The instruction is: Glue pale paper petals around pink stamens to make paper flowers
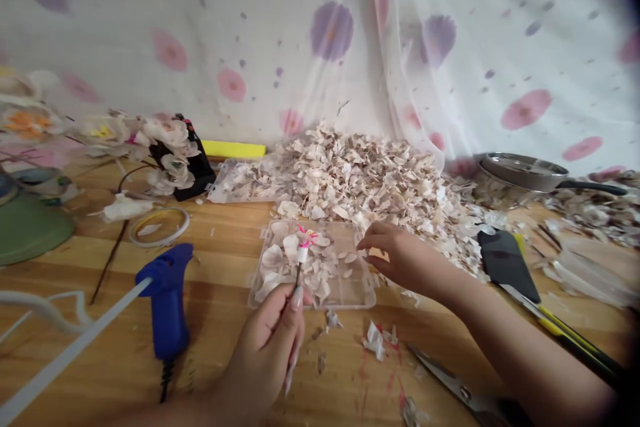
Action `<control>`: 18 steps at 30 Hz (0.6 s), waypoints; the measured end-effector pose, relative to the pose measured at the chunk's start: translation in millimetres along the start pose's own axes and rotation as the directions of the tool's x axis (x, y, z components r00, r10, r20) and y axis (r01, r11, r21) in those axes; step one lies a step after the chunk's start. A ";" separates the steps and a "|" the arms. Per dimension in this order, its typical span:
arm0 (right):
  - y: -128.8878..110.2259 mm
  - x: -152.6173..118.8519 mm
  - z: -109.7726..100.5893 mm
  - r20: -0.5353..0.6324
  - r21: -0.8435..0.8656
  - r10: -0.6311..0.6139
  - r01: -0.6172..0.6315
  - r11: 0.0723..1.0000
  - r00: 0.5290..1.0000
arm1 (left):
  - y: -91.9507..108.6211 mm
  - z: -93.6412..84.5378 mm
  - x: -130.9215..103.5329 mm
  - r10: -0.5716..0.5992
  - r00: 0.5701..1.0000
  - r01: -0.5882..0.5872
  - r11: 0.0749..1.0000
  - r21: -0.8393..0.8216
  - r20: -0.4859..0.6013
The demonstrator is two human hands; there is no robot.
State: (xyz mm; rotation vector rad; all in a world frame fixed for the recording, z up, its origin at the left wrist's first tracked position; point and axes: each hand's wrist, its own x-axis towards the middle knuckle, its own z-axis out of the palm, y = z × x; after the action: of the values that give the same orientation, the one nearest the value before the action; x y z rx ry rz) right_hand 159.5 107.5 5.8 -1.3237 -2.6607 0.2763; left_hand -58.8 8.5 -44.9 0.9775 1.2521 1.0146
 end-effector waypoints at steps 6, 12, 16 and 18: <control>-3.0 3.8 9.3 -0.010 -0.046 0.028 -0.028 0.999 1.000 | -1.4 0.1 -2.5 -0.026 0.999 0.026 1.000 0.005 0.026; -11.0 4.3 15.9 -0.004 -0.043 0.069 -0.069 0.997 0.998 | -2.4 0.5 -4.7 -0.020 0.999 0.020 1.000 0.004 0.034; -9.1 5.3 19.5 -0.012 -0.011 0.116 -0.116 0.993 0.993 | 0.6 1.7 -4.6 -0.043 0.999 0.043 0.999 -0.006 0.025; -7.6 6.0 21.0 -0.022 0.006 0.125 -0.125 0.992 0.992 | 0.5 1.3 -4.5 -0.040 0.999 0.040 0.999 -0.007 0.024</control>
State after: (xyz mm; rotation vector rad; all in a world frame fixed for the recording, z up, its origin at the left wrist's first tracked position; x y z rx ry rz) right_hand 145.4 105.8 -12.4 -1.4854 -2.5618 0.2804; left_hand -57.7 4.3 -43.1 0.9527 1.2426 0.9730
